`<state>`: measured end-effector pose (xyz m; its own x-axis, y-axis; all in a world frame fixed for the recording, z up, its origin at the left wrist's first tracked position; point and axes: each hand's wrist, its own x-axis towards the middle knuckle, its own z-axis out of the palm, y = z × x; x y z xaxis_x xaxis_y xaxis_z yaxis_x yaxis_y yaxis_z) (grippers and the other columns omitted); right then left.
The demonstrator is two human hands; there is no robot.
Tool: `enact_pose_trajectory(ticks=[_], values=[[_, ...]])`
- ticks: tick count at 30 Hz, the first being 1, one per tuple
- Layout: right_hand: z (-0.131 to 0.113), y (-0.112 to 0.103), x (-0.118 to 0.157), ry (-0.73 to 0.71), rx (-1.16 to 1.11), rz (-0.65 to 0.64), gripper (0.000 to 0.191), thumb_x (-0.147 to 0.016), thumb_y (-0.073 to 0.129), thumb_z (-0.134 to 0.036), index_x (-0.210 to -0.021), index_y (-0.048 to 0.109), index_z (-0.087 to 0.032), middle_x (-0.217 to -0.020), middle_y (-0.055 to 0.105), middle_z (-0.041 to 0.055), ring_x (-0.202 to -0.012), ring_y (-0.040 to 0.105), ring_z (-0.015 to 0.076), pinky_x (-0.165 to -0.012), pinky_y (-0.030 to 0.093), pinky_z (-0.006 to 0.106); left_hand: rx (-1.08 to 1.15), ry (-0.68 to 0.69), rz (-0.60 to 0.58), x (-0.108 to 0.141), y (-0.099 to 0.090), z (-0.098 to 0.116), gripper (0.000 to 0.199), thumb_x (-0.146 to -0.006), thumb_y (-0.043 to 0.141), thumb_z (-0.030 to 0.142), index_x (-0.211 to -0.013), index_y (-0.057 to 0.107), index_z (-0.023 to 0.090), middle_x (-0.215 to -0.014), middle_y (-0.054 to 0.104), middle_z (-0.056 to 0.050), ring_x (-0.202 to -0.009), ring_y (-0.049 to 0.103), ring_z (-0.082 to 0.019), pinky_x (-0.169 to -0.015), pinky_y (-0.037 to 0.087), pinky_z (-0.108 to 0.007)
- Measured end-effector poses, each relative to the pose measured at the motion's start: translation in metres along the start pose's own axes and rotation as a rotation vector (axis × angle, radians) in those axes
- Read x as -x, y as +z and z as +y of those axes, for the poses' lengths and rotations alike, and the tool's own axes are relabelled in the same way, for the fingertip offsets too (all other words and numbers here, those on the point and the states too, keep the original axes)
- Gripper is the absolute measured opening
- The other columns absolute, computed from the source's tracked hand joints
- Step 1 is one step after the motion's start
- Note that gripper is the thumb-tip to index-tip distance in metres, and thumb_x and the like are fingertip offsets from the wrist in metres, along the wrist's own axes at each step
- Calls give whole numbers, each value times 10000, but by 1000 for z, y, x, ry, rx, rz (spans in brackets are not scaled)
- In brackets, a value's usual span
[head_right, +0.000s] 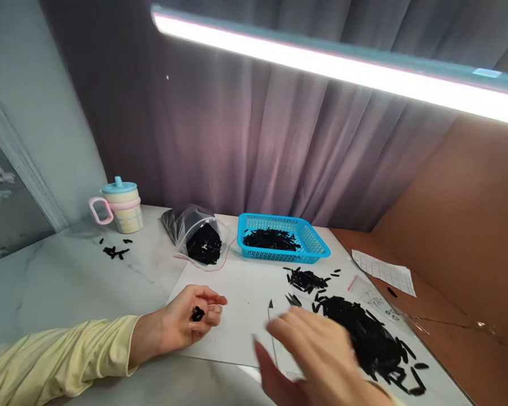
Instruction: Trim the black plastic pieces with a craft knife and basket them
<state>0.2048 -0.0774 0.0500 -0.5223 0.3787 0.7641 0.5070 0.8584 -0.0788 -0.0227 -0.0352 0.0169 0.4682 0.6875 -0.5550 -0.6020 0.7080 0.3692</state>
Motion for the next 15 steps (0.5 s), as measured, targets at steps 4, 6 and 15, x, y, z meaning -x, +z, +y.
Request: enact_pose_trajectory(ticks=[4,6,15], values=[[8,43,0,8,-124,-175,185,-846,523,-186,-1030,501,-176,-752,611,50,-626,535,154,-523,457,270,36,3,-10,-17,1,-16,223,-785,456,202,-897,540,28,-779,625,-162,-715,634,-206,-528,487,-227],[13,57,3,16,-127,-186,197,-855,520,-187,-1050,496,-178,-859,626,75,-700,535,169,-583,463,292,52,14,-98,-22,2,-16,295,-819,436,253,-960,539,15,-887,627,-186,-771,627,-209,-663,496,-269],[26,71,5,171,-298,-470,109,-861,498,-120,-947,520,-184,-926,600,62,-802,476,198,-680,413,350,-12,-146,-240,-44,12,-26,449,-882,317,439,-676,548,114,-489,399,11,-438,367,-106,-408,238,-206]])
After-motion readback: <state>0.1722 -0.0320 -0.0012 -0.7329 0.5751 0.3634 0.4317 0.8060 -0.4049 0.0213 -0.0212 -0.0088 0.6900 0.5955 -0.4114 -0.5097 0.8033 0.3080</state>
